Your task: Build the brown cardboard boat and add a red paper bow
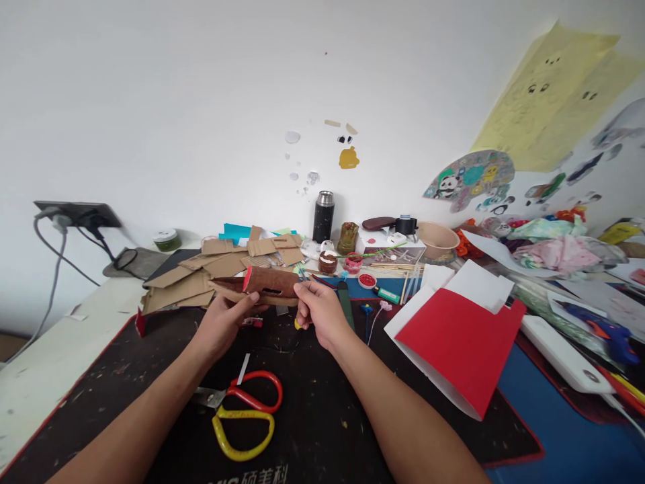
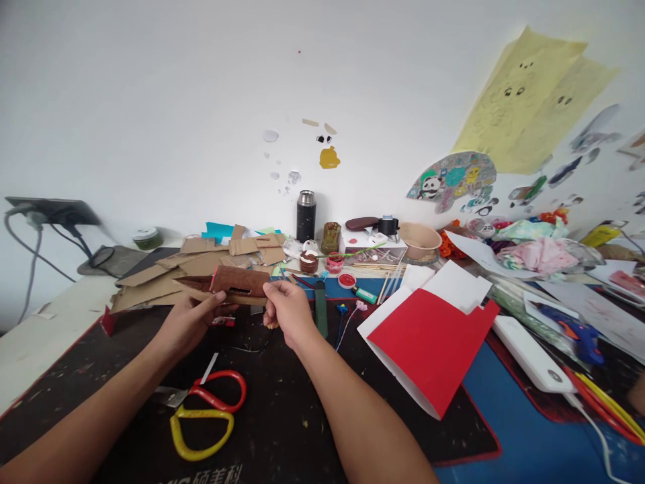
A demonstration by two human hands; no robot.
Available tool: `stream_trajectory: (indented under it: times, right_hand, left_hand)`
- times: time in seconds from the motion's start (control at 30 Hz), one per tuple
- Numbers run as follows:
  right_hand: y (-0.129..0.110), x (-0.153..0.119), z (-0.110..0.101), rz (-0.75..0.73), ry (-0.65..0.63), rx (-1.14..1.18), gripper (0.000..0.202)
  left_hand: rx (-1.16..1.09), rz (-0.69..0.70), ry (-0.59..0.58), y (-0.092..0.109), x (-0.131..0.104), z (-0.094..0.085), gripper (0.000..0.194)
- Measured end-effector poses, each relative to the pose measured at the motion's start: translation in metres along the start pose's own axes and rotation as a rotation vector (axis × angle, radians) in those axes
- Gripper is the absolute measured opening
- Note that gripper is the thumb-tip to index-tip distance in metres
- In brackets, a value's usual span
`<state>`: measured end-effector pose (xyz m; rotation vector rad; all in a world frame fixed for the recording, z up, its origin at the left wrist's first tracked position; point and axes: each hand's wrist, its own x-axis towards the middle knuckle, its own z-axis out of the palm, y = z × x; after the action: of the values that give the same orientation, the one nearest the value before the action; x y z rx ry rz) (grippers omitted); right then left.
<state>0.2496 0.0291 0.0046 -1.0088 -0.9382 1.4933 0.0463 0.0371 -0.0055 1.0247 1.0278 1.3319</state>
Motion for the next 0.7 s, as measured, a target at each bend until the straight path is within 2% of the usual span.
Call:
stream_trajectory:
  times: [0.3,0.47,0.7]
  right_hand:
    - [0.001,0.002,0.002,-0.009,0.029,0.009,0.047]
    - [0.000,0.000,0.003,-0.017,0.042,0.009,0.053]
    - [-0.005,0.000,0.004,-0.146,0.110,-0.011,0.055]
  left_hand:
    - [0.083,0.009,0.000,0.001,-0.002,0.004,0.077]
    - [0.173,0.053,0.046,0.002,-0.002,0.005,0.080]
    - [0.369,0.183,0.157,0.011,-0.006,0.002,0.061]
